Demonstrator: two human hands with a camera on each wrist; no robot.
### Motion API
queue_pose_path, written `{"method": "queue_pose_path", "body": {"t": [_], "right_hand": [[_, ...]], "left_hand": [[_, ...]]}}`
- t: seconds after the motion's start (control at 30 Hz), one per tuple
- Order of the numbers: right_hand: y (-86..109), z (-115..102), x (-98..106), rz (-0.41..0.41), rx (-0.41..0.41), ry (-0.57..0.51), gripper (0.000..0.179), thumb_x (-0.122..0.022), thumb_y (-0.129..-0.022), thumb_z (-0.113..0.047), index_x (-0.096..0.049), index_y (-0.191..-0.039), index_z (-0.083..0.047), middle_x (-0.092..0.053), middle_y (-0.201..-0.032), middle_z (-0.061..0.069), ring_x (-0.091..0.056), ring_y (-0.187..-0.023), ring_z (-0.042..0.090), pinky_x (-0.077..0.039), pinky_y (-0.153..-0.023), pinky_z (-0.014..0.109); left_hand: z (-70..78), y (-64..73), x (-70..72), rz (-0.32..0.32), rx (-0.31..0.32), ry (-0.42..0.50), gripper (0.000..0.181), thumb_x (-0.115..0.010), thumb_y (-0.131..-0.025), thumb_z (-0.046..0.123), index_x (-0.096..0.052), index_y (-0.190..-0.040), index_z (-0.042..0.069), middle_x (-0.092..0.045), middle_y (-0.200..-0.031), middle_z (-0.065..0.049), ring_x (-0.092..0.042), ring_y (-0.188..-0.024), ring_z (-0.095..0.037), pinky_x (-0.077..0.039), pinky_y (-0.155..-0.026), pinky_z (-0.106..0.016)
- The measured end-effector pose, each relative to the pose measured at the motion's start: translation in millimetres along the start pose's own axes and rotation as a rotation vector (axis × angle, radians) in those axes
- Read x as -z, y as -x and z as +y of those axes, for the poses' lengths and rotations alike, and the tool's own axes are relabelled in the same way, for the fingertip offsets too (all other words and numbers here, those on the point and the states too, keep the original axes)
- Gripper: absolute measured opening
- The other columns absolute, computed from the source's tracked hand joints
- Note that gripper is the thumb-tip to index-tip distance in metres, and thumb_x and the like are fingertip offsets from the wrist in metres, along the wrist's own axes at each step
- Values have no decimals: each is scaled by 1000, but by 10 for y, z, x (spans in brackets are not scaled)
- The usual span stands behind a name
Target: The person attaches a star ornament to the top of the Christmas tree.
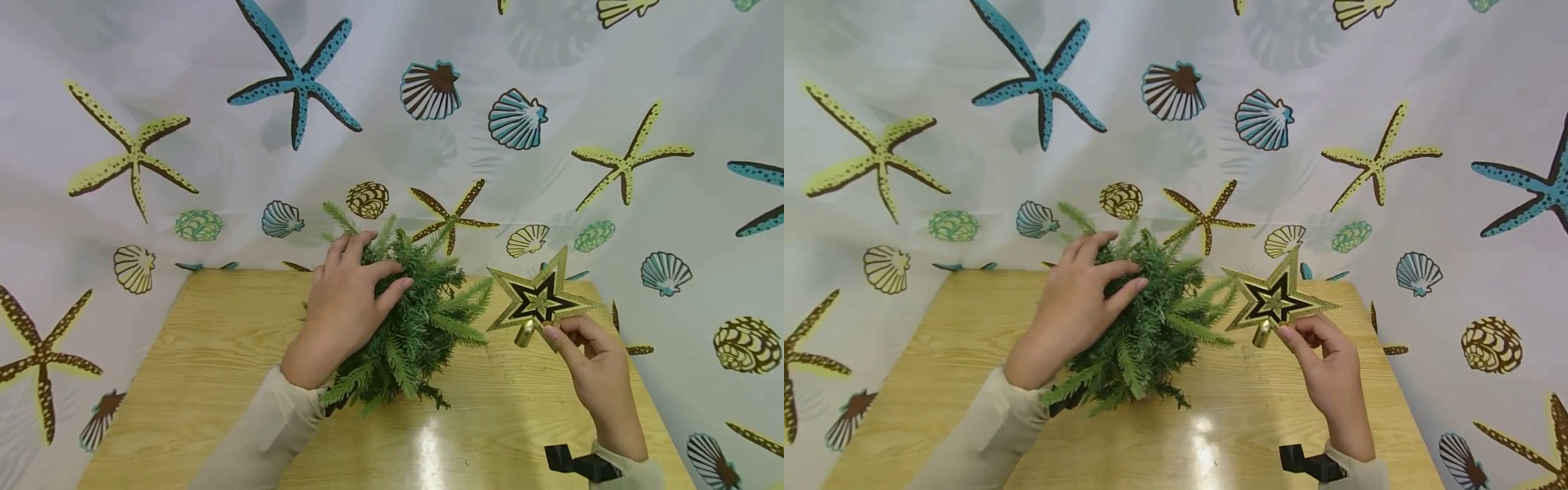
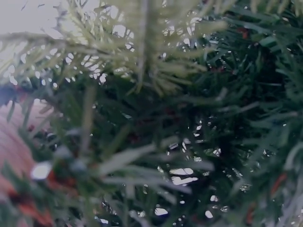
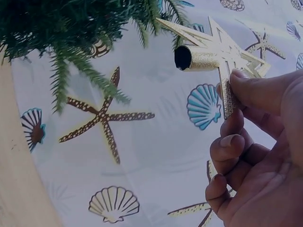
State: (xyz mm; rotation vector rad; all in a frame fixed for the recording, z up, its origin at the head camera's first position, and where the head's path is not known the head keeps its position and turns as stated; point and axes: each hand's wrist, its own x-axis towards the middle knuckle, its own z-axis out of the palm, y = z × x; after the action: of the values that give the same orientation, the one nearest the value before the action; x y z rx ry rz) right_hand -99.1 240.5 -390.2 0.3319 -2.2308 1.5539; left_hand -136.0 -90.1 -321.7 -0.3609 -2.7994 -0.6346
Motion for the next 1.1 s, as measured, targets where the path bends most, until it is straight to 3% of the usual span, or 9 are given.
{"method": "queue_pose_path", "body": {"t": [0.23, 0.53, 0.83, 1.1], "right_hand": [[-209, -179, -93, -33, 26, -3, 8, -68, -98, 5, -71, -91, 2, -58, -81, 5, -47, -69, 17, -40, -67, 27], [-491, -334, -261, -55, 163, -73, 9, -67, -95, 11, -71, -91, 5, -51, -77, 5, -43, -70, 17, -37, -67, 27], [-664, -470, -270, -43, 200, -66, 5, -68, -96, 7, -72, -92, 7, -54, -81, 5, -45, -74, 17, -39, -69, 26], [-745, -530, -449, -57, 167, -116, 7, -69, -96, 6, -73, -91, 5, -56, -79, 4, -45, -71, 17, -38, -67, 28]], "left_hand": [[5, 5, 11, -1, -2, 2, 35, -63, -102, 49, -78, -123, 25, -37, -162, -13, -27, -149, -45, -37, -104, -69], [14, 9, 3, -11, 20, 2, 36, -62, -102, 50, -78, -124, 26, -35, -164, -11, -26, -150, -42, -37, -105, -66], [18, 17, 10, -15, 30, 4, 36, -61, -103, 50, -78, -124, 28, -34, -165, -10, -23, -152, -41, -35, -107, -66], [14, 24, 23, -24, 38, -8, 36, -60, -103, 51, -78, -124, 29, -34, -165, -10, -24, -152, -41, -36, -108, -65]]}}
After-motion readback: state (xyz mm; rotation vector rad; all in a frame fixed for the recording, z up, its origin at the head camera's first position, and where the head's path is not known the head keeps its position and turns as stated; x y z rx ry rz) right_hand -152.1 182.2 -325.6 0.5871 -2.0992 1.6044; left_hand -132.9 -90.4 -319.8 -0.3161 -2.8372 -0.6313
